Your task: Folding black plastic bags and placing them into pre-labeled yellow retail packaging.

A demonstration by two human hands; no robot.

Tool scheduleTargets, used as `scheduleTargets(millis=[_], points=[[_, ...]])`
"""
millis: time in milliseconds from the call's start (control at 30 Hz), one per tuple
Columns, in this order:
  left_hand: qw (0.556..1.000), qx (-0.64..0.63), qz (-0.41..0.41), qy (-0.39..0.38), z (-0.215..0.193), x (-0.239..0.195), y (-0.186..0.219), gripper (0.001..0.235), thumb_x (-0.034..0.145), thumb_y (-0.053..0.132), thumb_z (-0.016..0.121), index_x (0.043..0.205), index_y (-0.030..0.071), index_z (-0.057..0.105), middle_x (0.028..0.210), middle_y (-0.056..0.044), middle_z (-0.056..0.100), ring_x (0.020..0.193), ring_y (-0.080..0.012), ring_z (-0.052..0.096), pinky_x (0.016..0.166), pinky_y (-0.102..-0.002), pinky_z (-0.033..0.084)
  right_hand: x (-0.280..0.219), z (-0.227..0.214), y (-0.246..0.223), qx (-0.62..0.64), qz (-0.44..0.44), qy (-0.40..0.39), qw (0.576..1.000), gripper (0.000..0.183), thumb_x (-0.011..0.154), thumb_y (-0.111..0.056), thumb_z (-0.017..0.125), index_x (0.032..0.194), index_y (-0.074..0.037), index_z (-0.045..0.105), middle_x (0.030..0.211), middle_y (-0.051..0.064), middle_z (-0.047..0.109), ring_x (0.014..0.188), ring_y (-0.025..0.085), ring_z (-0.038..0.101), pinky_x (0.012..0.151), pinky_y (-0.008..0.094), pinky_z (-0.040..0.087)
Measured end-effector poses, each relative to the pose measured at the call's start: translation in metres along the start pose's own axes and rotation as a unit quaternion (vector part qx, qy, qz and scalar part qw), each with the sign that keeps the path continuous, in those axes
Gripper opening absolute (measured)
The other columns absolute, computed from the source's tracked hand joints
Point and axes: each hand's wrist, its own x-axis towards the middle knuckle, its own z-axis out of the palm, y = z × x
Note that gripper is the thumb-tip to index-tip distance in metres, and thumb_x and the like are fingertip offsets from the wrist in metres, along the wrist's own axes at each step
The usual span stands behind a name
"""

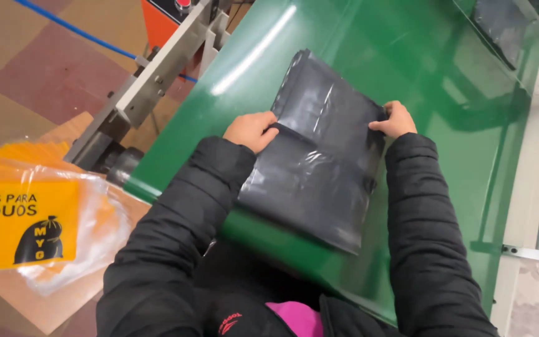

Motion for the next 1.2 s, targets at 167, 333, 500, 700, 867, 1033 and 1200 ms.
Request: scheduleTargets(millis=[167, 333, 500, 700, 867, 1033, 1200], points=[[0.998, 0.006, -0.061, -0.009, 0.001, -0.008, 0.010, 0.022, 0.091, 0.028, 0.068, 0.098, 0.008, 0.067, 0.092, -0.014, 0.072, 0.085, -0.0385, 0.068, 0.073, -0.049, 0.053, -0.010, -0.002, -0.005, 0.094, 0.100, -0.099, 0.986, 0.036, 0.079, -0.017, 0.083, 0.104, 0.003, 0.064, 0.088, 0.011, 0.066, 0.078, 0.021, 0.063, 0.071, 0.037, 0.053], [0.996, 0.024, -0.077, -0.024, -0.003, 0.003, 0.008, 0.023, 0.090, 0.029, 0.070, 0.096, 0.007, 0.068, 0.088, -0.014, 0.073, 0.082, -0.0385, 0.068, 0.071, -0.049, 0.052, -0.102, -0.019, -0.062, 0.132, -0.028, 0.131, 0.982, 0.026, 0.087, -0.008, 0.079, 0.100, 0.001, 0.059, 0.086, 0.010, 0.063, 0.081, 0.018, 0.058, 0.076, 0.033, 0.051], [0.986, 0.089, -0.135, -0.042, 0.007, 0.003, 0.001, 0.025, 0.088, 0.033, 0.073, 0.088, 0.009, 0.068, 0.086, -0.017, 0.071, 0.083, -0.0405, 0.067, 0.075, -0.053, 0.051, -0.248, -0.029, -0.146, 0.126, -0.171, 0.260, 0.942, 0.029, 0.081, 0.007, 0.076, 0.105, -0.005, 0.067, 0.108, 0.013, 0.069, 0.107, 0.030, 0.065, 0.096, 0.038, 0.053], [0.985, 0.150, -0.084, 0.005, 0.023, -0.004, -0.023, 0.006, 0.088, 0.016, 0.067, 0.091, 0.011, 0.067, 0.093, -0.016, 0.070, 0.083, -0.0430, 0.066, 0.070, -0.055, 0.051, -0.332, 0.011, -0.157, 0.019, -0.143, 0.225, 0.964, 0.044, 0.057, 0.012, 0.064, 0.094, -0.011, 0.072, 0.102, 0.003, 0.072, 0.120, 0.031, 0.063, 0.104, 0.041, 0.045], [0.986, 0.139, -0.087, 0.001, -0.009, -0.016, -0.007, 0.011, 0.088, 0.021, 0.068, 0.092, 0.011, 0.067, 0.097, -0.014, 0.070, 0.088, -0.0399, 0.066, 0.075, -0.050, 0.052, -0.358, 0.015, -0.154, -0.013, -0.155, 0.205, 0.966, 0.043, 0.067, 0.008, 0.069, 0.105, -0.012, 0.073, 0.113, 0.003, 0.072, 0.127, 0.030, 0.060, 0.107, 0.043, 0.044], [0.988, 0.135, 0.068, -0.011, -0.080, -0.067, 0.091, 0.039, 0.086, 0.038, 0.076, 0.110, 0.008, 0.068, 0.111, -0.011, 0.066, 0.107, -0.0368, 0.060, 0.084, -0.050, 0.051, -0.370, 0.012, -0.153, -0.031, -0.163, 0.196, 0.967, 0.041, 0.078, -0.001, 0.070, 0.118, -0.011, 0.072, 0.126, 0.004, 0.069, 0.135, 0.032, 0.055, 0.112, 0.046, 0.042], [0.902, 0.320, 0.257, -0.136, -0.083, -0.108, 0.113, 0.078, 0.071, 0.059, 0.078, 0.130, 0.010, 0.061, 0.134, -0.011, 0.057, 0.134, -0.0340, 0.048, 0.102, -0.055, 0.045, -0.349, -0.010, -0.238, 0.014, -0.209, 0.115, 0.971, 0.075, 0.073, -0.014, 0.073, 0.142, 0.003, 0.053, 0.152, 0.024, 0.047, 0.147, 0.045, 0.039, 0.120, 0.057, 0.031]])
